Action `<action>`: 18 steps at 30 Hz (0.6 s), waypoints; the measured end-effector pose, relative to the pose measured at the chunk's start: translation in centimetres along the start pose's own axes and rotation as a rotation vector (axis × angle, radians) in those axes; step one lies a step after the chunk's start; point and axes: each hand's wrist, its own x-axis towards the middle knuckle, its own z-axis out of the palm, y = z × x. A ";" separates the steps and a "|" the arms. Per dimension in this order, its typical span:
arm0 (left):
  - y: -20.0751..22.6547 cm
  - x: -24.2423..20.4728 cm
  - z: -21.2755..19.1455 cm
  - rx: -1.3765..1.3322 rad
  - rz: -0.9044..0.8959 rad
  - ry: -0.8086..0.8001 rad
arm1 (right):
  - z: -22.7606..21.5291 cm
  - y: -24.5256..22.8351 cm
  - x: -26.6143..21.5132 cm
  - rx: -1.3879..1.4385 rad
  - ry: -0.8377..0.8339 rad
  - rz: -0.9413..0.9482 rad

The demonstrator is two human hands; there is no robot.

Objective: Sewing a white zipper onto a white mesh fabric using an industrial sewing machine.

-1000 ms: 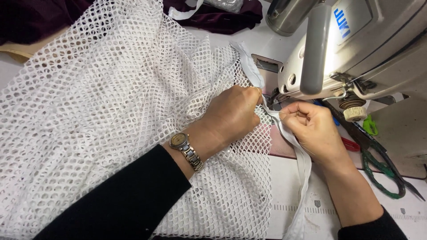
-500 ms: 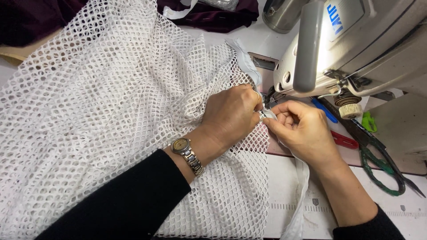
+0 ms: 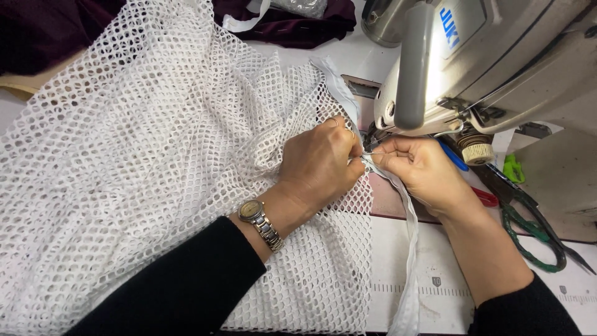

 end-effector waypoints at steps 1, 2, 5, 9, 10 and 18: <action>-0.1 0.0 0.2 0.002 0.000 0.000 | -0.1 0.3 0.1 0.002 0.000 -0.001; -0.2 0.1 0.4 -0.001 -0.022 0.000 | -0.1 0.5 0.2 0.006 -0.003 0.001; -0.5 0.4 1.4 -0.002 -0.041 0.066 | -0.2 0.6 0.1 0.037 -0.006 0.021; -0.6 0.4 2.4 0.005 -0.069 0.168 | -0.1 1.4 0.2 0.098 -0.007 0.048; -0.4 0.1 2.6 0.007 -0.069 0.169 | -0.2 1.4 0.3 0.099 -0.007 0.047; 0.0 -0.5 3.1 -0.101 -0.166 0.274 | -0.1 0.9 0.0 0.127 -0.010 0.023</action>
